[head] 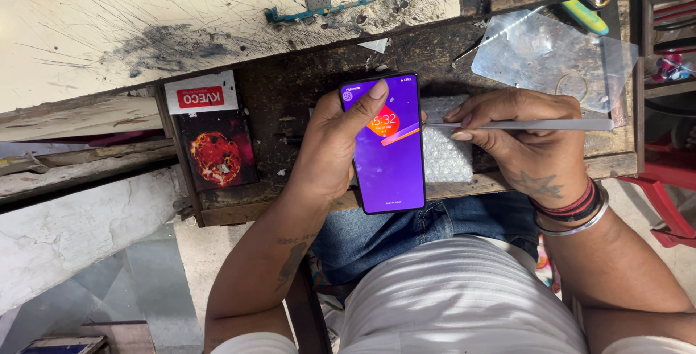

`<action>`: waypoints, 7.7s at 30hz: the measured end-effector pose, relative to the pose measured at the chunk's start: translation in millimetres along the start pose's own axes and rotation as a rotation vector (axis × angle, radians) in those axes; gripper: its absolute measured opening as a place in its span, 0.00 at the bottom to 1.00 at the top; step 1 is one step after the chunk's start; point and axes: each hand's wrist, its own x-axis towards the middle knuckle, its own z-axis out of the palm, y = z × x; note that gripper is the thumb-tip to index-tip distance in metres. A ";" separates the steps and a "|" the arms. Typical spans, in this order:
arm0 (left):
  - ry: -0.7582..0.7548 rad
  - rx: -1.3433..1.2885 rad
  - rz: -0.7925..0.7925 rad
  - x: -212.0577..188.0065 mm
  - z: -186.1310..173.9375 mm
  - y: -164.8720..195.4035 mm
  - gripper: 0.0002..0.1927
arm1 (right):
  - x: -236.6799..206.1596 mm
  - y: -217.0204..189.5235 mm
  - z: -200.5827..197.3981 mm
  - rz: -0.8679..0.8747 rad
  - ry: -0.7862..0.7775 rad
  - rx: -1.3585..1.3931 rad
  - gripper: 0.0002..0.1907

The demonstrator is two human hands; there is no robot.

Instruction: The person handles a Samsung smartphone, removes the back cover, and uses tweezers to adjust internal components. They connect a charging cable, verify the screen response, and place the device on the workbench.

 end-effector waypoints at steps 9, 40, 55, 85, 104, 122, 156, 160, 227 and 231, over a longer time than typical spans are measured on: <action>0.043 -0.039 -0.019 1.6 -0.1 -0.7 0.19 | 1.1 0.2 0.0 0.005 0.001 -0.040 0.09; 0.105 -0.053 -0.016 9.3 -4.6 -7.4 0.16 | -3.0 6.4 -1.6 0.113 0.122 0.258 0.07; 0.001 0.021 0.183 32.6 -12.9 -29.3 0.17 | 6.7 -20.0 -26.2 0.338 -0.039 -1.120 0.15; -0.432 0.756 0.847 -5.1 19.9 37.6 0.19 | 18.6 -14.7 6.5 -0.118 0.008 -0.443 0.09; -0.499 1.031 1.047 17.1 6.0 54.8 0.32 | 39.5 -5.3 0.5 -0.369 0.127 -0.648 0.15; -0.055 0.948 0.886 -35.3 -4.2 49.3 0.46 | 45.3 -28.3 12.0 -0.580 0.193 -0.813 0.17; -0.019 0.057 0.213 -66.6 1.8 18.8 0.24 | 41.9 -42.3 18.4 -0.696 0.019 -0.959 0.16; -0.188 0.054 0.339 -65.6 -5.7 24.9 0.30 | 47.1 -49.0 19.8 -0.694 0.040 -0.916 0.17; -0.083 -0.318 0.678 38.8 -7.6 12.2 0.06 | 70.7 -30.1 41.3 -0.371 0.034 -0.360 0.18; -0.044 -0.353 0.672 39.8 -6.3 9.6 0.06 | 69.9 -29.8 44.0 -0.353 0.038 -0.357 0.17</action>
